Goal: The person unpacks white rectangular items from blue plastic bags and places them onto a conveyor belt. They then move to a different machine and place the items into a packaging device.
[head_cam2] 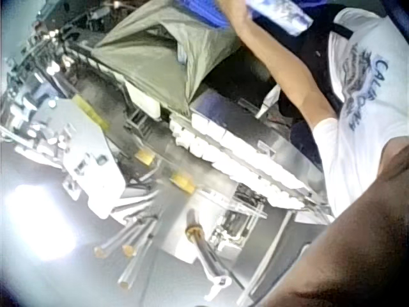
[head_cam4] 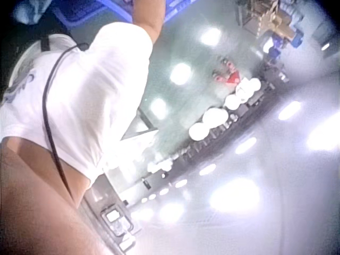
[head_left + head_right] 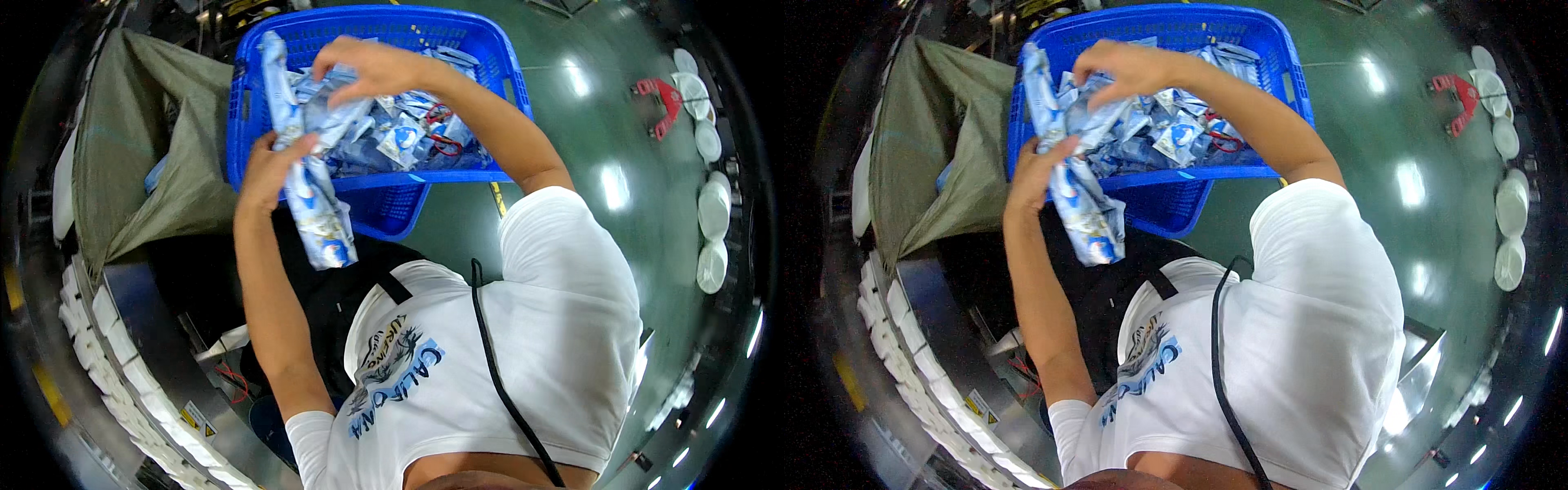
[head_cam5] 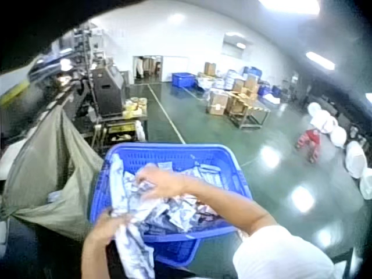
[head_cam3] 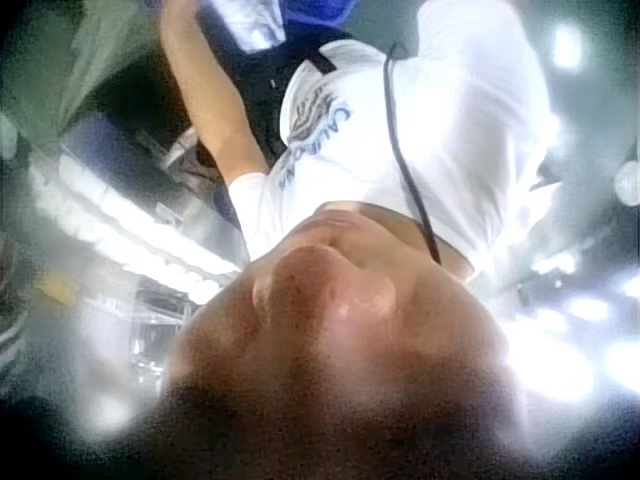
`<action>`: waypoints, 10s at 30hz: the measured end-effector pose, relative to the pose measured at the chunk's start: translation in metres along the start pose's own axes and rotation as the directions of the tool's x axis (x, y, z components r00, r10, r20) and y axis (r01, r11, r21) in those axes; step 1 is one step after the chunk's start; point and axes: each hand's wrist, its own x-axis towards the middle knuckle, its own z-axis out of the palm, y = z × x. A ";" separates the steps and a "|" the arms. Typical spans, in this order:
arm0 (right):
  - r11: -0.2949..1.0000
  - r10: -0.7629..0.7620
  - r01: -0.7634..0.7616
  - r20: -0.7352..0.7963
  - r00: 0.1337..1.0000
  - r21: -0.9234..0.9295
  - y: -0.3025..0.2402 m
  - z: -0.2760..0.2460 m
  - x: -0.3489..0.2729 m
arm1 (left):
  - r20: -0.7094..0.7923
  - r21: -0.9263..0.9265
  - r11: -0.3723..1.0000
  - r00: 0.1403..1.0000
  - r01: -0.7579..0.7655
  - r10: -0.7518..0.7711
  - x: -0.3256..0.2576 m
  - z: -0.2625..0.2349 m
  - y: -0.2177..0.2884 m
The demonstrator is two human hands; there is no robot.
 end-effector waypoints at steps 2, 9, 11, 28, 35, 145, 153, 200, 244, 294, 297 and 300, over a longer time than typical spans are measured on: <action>0.940 0.340 -0.340 0.014 0.940 0.022 0.047 -0.016 -0.061 | -0.007 -0.231 0.973 1.000 -0.028 0.028 0.008 -0.004 0.010; 0.621 0.746 -0.537 0.219 0.629 -0.571 0.102 0.086 -0.318 | -0.257 -0.054 0.994 0.961 0.093 -0.103 0.014 -0.023 -0.010; 0.623 0.752 -0.629 0.136 0.645 -0.464 0.097 0.101 -0.316 | -0.270 0.054 0.986 0.953 0.158 -0.138 0.006 -0.037 -0.038; 0.442 0.766 -0.894 0.489 0.416 0.069 -0.020 -0.030 -0.145 | -0.244 -0.320 0.940 0.969 -0.118 0.039 -0.068 -0.076 -0.092; 0.578 0.756 -0.816 0.398 0.521 -0.030 -0.076 0.065 -0.082 | -0.348 -0.024 0.990 0.930 -0.136 0.119 -0.083 -0.076 -0.077; -0.384 0.571 -0.249 0.441 0.693 0.889 -0.114 0.197 0.072 | -0.885 -0.339 0.257 0.399 -0.905 0.240 -0.440 0.029 -0.169; 0.152 0.565 -0.320 0.183 0.804 0.935 -0.122 0.124 0.089 | -0.717 -0.616 0.368 0.689 -0.697 0.104 -0.357 0.042 -0.128; 0.991 -0.073 -0.084 0.938 0.338 0.107 -0.103 0.177 0.157 | -0.443 -0.872 0.276 0.891 -0.404 -0.094 -0.123 -0.045 -0.285; 0.912 0.169 -0.389 0.743 0.647 0.131 0.007 0.093 0.075 | -0.614 -0.558 0.717 0.789 -0.419 -0.017 -0.149 -0.101 -0.177; 0.556 -0.820 0.813 -0.045 0.570 0.170 -0.315 0.143 0.146 | -0.570 -0.736 0.248 0.774 -0.630 0.277 -0.341 -0.076 -0.125; 0.499 -0.866 0.864 0.011 0.499 0.070 -0.310 0.147 0.147 | -0.679 -0.513 0.401 0.644 -0.759 0.352 -0.350 -0.078 -0.123; 0.669 -0.742 0.740 0.000 0.670 0.069 -0.292 0.150 0.147 | -0.749 -0.427 0.497 0.604 -0.755 0.274 -0.359 -0.073 -0.120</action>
